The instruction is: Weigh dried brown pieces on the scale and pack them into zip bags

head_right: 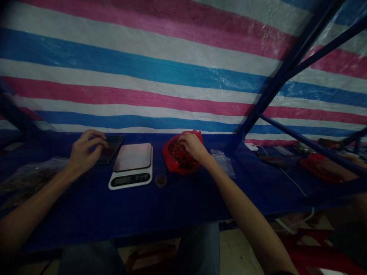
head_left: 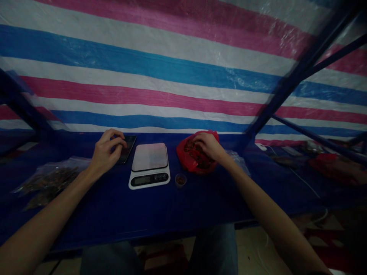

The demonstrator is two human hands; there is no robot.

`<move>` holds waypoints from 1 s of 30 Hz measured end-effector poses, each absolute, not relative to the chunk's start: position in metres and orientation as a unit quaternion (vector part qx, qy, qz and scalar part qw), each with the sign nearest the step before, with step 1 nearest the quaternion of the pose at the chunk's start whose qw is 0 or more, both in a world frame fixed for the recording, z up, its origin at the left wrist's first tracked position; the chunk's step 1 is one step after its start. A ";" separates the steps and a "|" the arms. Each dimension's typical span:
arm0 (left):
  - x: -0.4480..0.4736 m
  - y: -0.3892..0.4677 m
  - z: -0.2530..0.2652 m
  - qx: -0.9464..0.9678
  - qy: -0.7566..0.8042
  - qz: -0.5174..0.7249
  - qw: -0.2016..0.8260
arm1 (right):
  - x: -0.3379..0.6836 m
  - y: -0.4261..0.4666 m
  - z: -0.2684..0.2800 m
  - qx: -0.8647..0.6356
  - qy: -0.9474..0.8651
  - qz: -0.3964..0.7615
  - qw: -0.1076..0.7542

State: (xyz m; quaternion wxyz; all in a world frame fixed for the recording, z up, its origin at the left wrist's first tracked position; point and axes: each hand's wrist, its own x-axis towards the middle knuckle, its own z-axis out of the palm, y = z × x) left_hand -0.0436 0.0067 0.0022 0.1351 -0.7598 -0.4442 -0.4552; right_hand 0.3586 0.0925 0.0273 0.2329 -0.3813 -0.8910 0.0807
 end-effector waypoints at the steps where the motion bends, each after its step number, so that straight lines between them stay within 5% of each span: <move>1: -0.044 0.006 0.002 -0.760 -0.448 -0.451 0.136 | 0.360 0.088 0.033 -0.374 -0.888 0.082 0.254; 6: -0.044 0.004 0.004 -0.759 -0.482 -0.419 0.126 | 0.348 0.045 0.058 -0.308 -0.889 0.159 0.299; 12: -0.043 0.004 0.003 -0.760 -0.483 -0.416 0.127 | 0.322 -0.006 0.047 -0.236 -0.913 0.266 0.199; 30: -0.043 0.003 0.004 -0.764 -0.487 -0.408 0.111 | 0.323 -0.010 0.039 -0.228 -0.936 0.228 0.142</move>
